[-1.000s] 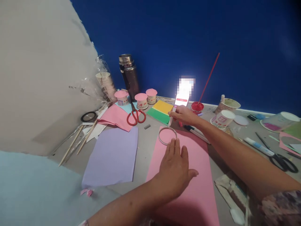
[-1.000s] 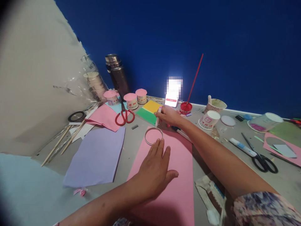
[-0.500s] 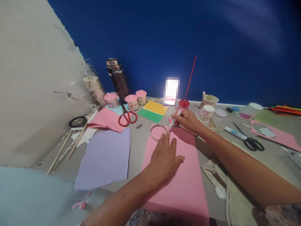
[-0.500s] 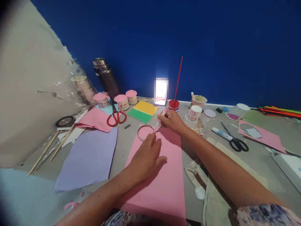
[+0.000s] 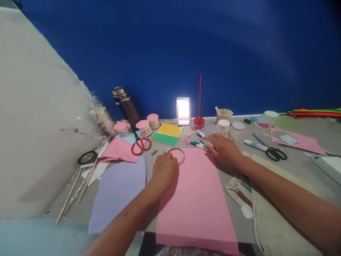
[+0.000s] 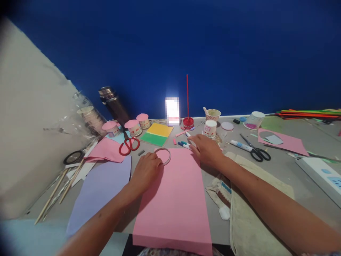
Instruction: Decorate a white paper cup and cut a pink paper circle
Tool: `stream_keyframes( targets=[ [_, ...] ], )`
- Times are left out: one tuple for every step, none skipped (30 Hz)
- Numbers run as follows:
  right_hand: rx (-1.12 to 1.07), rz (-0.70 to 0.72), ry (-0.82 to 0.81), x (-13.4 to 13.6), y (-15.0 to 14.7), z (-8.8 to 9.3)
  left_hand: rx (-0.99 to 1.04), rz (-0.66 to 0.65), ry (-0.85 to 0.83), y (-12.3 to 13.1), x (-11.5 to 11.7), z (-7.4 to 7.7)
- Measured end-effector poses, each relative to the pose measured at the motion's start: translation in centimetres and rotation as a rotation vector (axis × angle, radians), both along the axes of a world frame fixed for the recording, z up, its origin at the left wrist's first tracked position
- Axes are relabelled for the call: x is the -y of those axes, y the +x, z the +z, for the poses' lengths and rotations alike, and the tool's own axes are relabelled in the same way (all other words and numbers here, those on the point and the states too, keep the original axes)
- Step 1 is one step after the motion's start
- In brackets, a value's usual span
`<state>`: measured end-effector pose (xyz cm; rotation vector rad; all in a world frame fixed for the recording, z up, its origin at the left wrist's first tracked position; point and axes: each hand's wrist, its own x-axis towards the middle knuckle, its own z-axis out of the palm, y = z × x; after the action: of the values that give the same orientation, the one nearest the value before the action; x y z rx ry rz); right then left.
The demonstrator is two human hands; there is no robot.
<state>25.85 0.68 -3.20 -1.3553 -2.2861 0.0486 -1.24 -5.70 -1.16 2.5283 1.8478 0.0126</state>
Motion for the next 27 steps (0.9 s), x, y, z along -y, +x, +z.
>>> stream_keyframes(
  targets=[
    [0.036,0.006,-0.014,0.0,0.3,-0.2,-0.008,-0.008,0.003,0.0,-0.1,0.1],
    [0.06,0.015,-0.029,0.0,0.5,-0.5,-0.015,-0.017,0.004,-0.1,-0.1,0.3],
    [0.075,0.023,-0.044,-0.1,0.6,-0.7,-0.02,-0.022,0.009,-0.3,0.0,0.6],
    [0.081,0.029,-0.059,-0.3,0.8,-0.9,-0.023,-0.021,0.02,-0.5,0.2,0.9],
    [0.079,0.035,-0.072,-0.4,1.0,-1.1,-0.024,-0.013,0.035,-1.0,0.5,1.3],
    [0.067,0.039,-0.079,-0.6,1.1,-1.4,-0.022,0.007,0.064,-1.5,0.8,1.7],
    [0.044,0.04,-0.081,-0.9,1.3,-1.6,-0.018,0.037,0.101,-2.2,1.2,2.1],
    [0.013,0.039,-0.075,-1.1,1.5,-1.8,-0.015,0.071,0.135,-3.0,1.5,2.3],
    [-0.021,0.035,-0.065,-1.3,1.7,-2.0,-0.012,0.104,0.163,-3.9,1.9,2.4],
    [-0.055,0.025,-0.051,-1.5,1.9,-2.2,-0.013,0.13,0.176,-4.7,2.1,2.3],
    [-0.083,0.008,-0.04,-1.6,2.1,-2.3,-0.02,0.148,0.178,-5.5,2.3,2.1],
    [-0.1,-0.017,-0.035,-1.7,2.2,-2.3,-0.031,0.161,0.173,-6.2,2.5,1.7],
    [-0.108,-0.051,-0.039,-1.7,2.2,-2.3,-0.041,0.172,0.17,-6.7,2.5,1.2],
    [-0.103,-0.096,-0.051,-1.7,2.2,-2.2,-0.047,0.188,0.171,-7.1,2.5,0.8],
    [-0.09,-0.149,-0.07,-1.6,2.2,-2.0,-0.046,0.212,0.179,-7.4,2.5,0.4],
    [-0.071,-0.205,-0.093,-1.4,2.1,-1.8,-0.039,0.24,0.19,-7.4,2.6,0.0],
    [-0.049,-0.261,-0.113,-1.2,1.9,-1.5,-0.024,0.27,0.201,-7.3,2.7,-0.2],
    [-0.025,-0.319,-0.13,-0.9,1.7,-1.2,0.004,0.296,0.199,-7.1,2.9,-0.2],
    [0.001,-0.375,-0.143,-0.7,1.5,-0.9,0.047,0.311,0.175,-6.8,3.2,-0.2],
    [0.028,-0.429,-0.153,-0.4,1.2,-0.6,0.105,0.316,0.128,-6.3,3.5,-0.1],
    [0.057,-0.475,-0.162,-0.2,1.0,-0.3,0.175,0.314,0.056,-5.9,3.9,0.1],
    [0.089,-0.512,-0.173,0.0,0.8,0.0,0.245,0.315,-0.029,-5.4,4.4,0.3],
    [0.124,-0.538,-0.191,0.1,0.6,0.2,0.3,0.327,-0.104,-4.8,4.8,0.4],
    [0.158,-0.552,-0.211,0.2,0.5,0.3,0.334,0.358,-0.152,-4.3,5.2,0.5],
    [0.187,-0.558,-0.231,0.3,0.4,0.5,0.354,0.397,-0.177,-3.8,5.5,0.5],
    [0.21,-0.56,-0.249,0.3,0.3,0.5,0.364,0.43,-0.185,-3.3,5.8,0.4],
    [0.226,-0.561,-0.263,0.3,0.2,0.6,0.365,0.46,-0.183,-2.8,6.0,0.3]
  ],
)
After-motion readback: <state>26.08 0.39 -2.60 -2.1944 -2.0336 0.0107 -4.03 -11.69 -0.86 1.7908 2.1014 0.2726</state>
